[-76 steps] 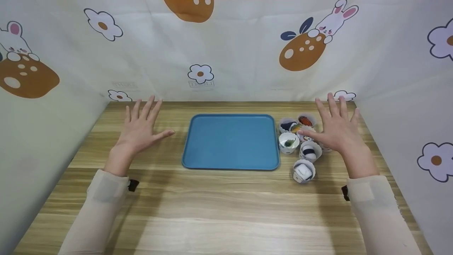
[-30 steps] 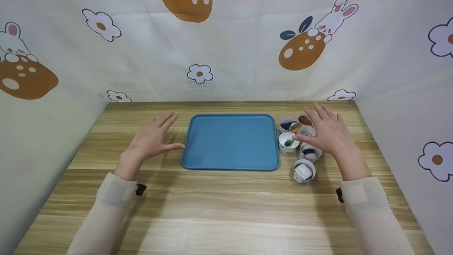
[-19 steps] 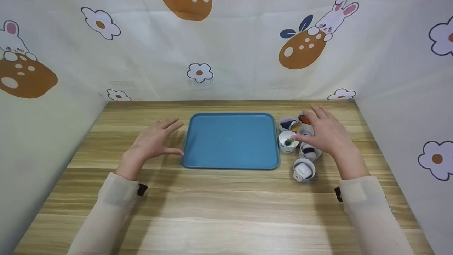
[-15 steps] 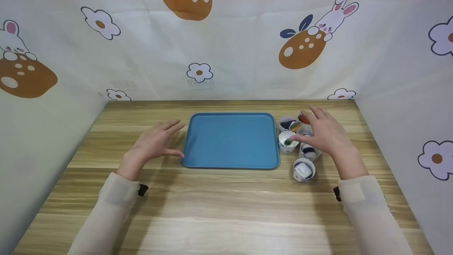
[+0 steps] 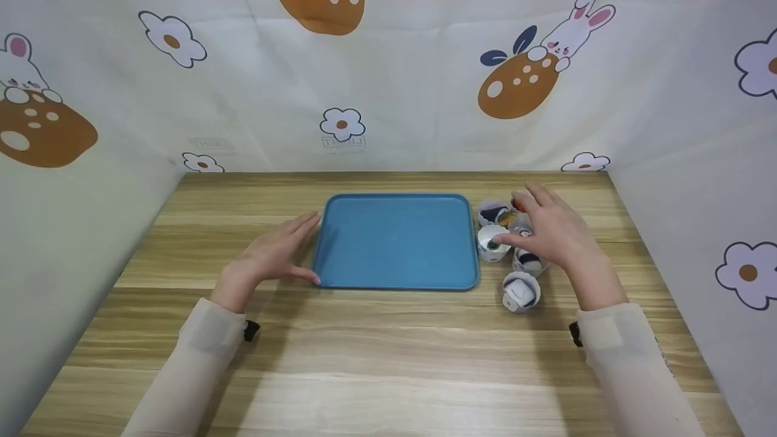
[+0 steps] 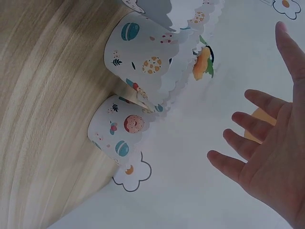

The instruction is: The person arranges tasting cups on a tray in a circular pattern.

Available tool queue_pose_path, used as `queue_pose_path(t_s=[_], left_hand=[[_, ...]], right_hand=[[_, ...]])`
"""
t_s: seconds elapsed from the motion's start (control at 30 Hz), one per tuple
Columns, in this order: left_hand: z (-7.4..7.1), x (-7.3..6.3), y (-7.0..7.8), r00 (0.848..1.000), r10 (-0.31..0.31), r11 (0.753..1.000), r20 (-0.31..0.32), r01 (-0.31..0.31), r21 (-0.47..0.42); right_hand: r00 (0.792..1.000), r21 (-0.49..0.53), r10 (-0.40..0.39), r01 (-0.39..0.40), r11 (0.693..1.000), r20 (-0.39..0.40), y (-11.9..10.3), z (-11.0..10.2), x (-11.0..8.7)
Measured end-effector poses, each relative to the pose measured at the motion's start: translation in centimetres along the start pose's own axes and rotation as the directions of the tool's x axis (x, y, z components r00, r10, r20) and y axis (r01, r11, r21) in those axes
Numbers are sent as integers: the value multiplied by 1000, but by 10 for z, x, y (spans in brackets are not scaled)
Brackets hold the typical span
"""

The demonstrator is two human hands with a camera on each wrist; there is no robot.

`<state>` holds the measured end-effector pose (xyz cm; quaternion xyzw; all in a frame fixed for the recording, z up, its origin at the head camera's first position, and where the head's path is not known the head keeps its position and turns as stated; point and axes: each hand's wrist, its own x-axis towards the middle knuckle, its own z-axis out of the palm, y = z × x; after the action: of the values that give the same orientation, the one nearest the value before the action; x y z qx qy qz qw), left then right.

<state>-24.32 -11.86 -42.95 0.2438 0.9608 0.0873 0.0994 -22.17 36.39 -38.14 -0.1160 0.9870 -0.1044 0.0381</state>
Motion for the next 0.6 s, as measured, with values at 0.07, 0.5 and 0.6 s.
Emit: queue_pose_path(t_s=[0.07,0.5,0.6], left_hand=[[2,1,0,1000,1,1000,6,-1,10],[12,5,4,996,-25,999,90,20,51],[13,5,5,994,-38,998,105,33,48]], right_hand=[[1000,-2,1,-1,1000,2,0,0,0],[1000,8,-1,1,1000,-11,0,2,-2],[1000,15,-8,8,1000,-24,0,2,-3]])
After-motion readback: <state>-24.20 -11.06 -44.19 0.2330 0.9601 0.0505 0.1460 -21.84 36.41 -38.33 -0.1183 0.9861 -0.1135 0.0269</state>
